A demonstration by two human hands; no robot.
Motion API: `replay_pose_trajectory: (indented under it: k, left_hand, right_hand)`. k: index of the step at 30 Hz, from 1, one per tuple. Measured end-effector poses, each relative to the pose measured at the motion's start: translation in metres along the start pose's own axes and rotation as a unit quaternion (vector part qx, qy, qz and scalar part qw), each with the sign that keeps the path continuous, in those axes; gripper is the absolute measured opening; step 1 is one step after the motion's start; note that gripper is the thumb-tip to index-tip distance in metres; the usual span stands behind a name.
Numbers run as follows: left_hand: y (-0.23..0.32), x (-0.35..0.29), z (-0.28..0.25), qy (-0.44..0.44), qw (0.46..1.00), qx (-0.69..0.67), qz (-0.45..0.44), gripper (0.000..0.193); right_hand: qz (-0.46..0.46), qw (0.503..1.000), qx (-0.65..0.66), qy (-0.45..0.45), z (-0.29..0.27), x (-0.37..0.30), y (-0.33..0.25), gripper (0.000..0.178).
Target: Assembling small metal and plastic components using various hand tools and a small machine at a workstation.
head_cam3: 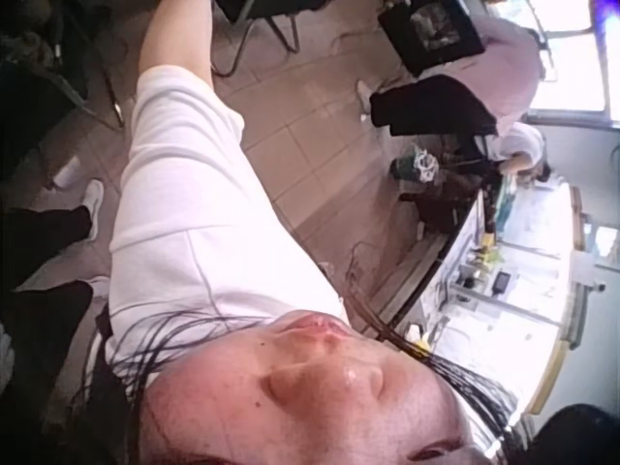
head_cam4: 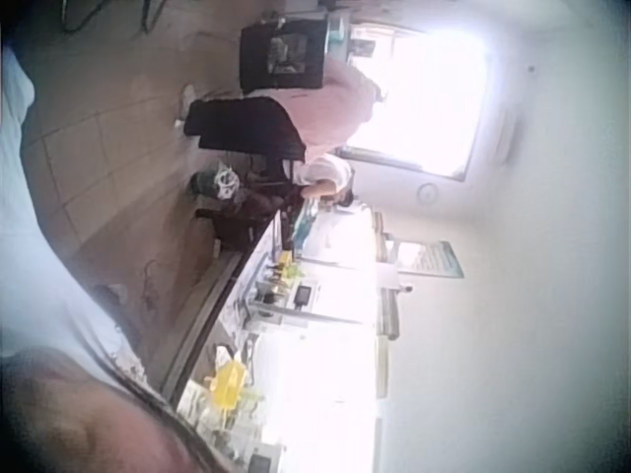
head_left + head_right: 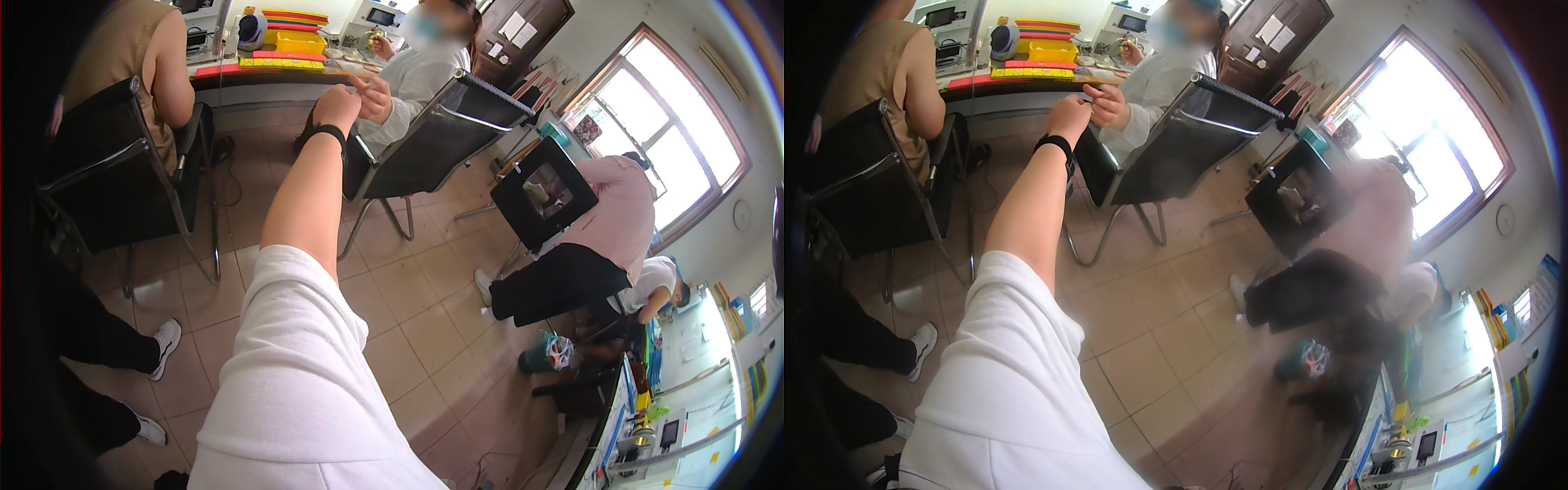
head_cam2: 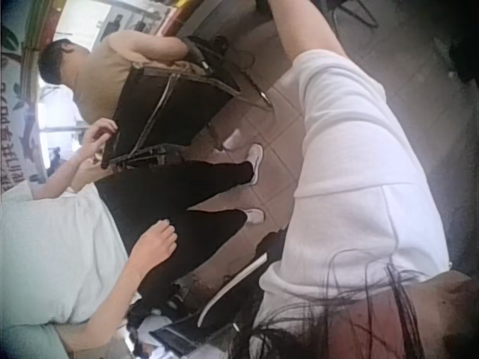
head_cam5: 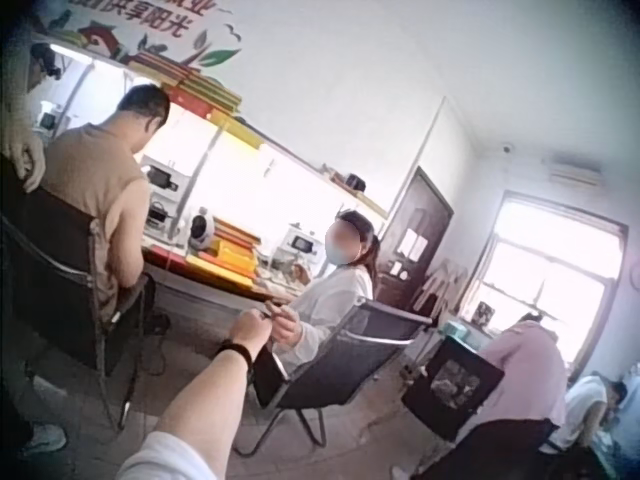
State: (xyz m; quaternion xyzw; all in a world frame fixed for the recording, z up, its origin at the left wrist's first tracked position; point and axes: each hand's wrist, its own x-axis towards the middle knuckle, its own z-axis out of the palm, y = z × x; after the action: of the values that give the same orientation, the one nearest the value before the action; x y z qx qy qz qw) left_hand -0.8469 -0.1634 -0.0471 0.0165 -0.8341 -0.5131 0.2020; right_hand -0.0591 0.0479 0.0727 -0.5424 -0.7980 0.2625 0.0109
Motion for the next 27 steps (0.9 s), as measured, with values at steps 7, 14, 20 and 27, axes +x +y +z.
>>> replay_pose_trajectory:
  k: [7, 14, 20, 27]
  left_hand:
    - [-0.002, 0.001, 0.003, 0.003, 0.996, 0.081, 0.048, 0.029]
    - [-0.001, -0.009, -0.003, 0.066, 0.986, 0.125, 0.088, 0.023]
    - [-0.003, -0.011, -0.003, 0.130, 0.963, 0.191, 0.141, 0.020]
    - [-0.003, -0.007, 0.002, 0.144, 0.978, 0.104, 0.106, 0.020]
  right_hand:
    - [0.000, 1.000, -0.024, -0.009, 0.006, 0.013, 0.004, 0.014]
    - [0.000, 0.999, -0.045, -0.020, 0.016, 0.030, 0.009, 0.014]
    - [-0.003, 0.997, -0.063, -0.035, 0.026, 0.048, 0.014, 0.014]
    - [-0.005, 0.995, -0.088, -0.053, 0.037, 0.069, 0.014, 0.014]
